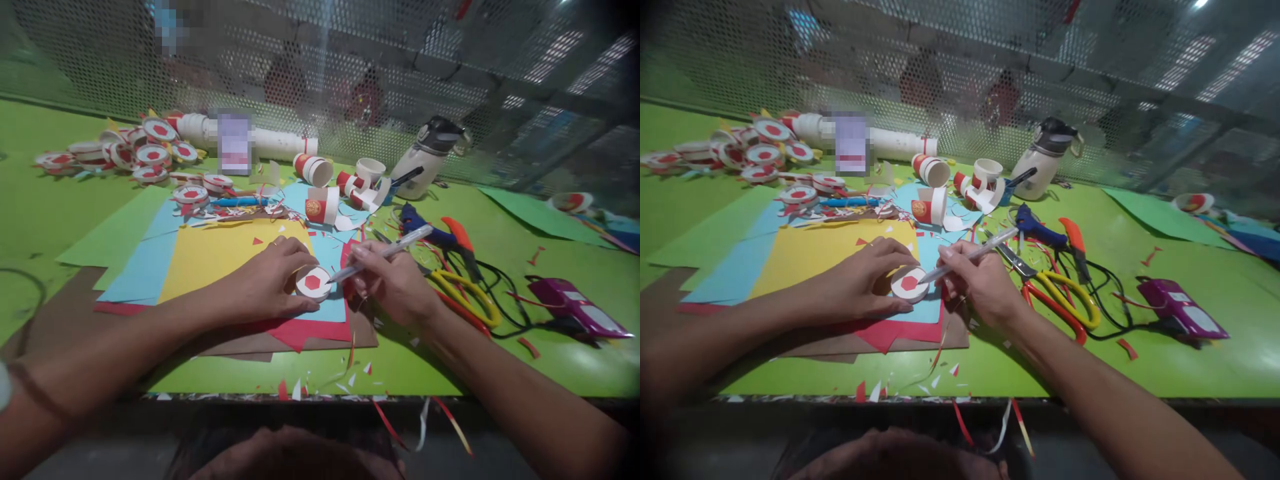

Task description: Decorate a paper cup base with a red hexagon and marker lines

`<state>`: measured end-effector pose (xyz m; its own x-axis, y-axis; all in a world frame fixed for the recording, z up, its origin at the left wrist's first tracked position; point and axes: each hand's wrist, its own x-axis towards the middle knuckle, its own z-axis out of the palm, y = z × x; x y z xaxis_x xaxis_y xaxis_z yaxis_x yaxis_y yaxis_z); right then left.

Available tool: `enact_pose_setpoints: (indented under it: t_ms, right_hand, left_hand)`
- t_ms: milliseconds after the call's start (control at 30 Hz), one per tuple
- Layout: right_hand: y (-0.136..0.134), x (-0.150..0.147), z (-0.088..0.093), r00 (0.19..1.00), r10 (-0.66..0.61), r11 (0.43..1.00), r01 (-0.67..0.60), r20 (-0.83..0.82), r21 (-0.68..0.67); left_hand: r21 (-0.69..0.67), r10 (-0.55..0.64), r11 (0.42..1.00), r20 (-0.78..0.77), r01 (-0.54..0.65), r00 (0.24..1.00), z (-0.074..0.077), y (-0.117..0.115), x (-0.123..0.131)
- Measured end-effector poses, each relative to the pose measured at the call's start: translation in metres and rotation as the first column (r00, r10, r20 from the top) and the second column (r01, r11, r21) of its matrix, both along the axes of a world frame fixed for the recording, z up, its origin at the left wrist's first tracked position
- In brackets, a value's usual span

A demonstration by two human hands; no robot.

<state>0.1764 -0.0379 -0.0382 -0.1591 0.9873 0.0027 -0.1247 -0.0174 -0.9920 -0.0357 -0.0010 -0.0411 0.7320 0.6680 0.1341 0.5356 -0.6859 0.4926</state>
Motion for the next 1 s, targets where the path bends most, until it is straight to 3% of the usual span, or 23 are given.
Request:
enact_pose_setpoints:
  t_ms: [200,467,767,1000]
  right_hand:
    - [-0.011,-0.002,-0.006,0.997,-0.001,1.0,-0.001,0.075,0.021]
    - [-0.018,-0.009,0.002,0.957,-0.038,0.997,0.016,0.287,0.079]
    - [-0.017,-0.004,0.001,0.954,-0.025,0.997,0.001,0.298,0.08]
    - [-0.02,-0.002,0.002,0.98,0.062,0.998,-0.066,0.188,0.015]
  left_hand:
    - [0.074,0.045,0.996,-0.044,-0.042,0.998,-0.003,-0.002,0.002]
    - [0.032,0.066,0.997,-0.059,-0.064,0.996,-0.001,-0.003,0.002]
    - [-0.087,0.028,0.996,-0.06,-0.034,0.998,0.01,-0.004,-0.003]
    - [-0.036,-0.011,0.999,-0.041,0.009,0.999,0.007,-0.002,-0.005]
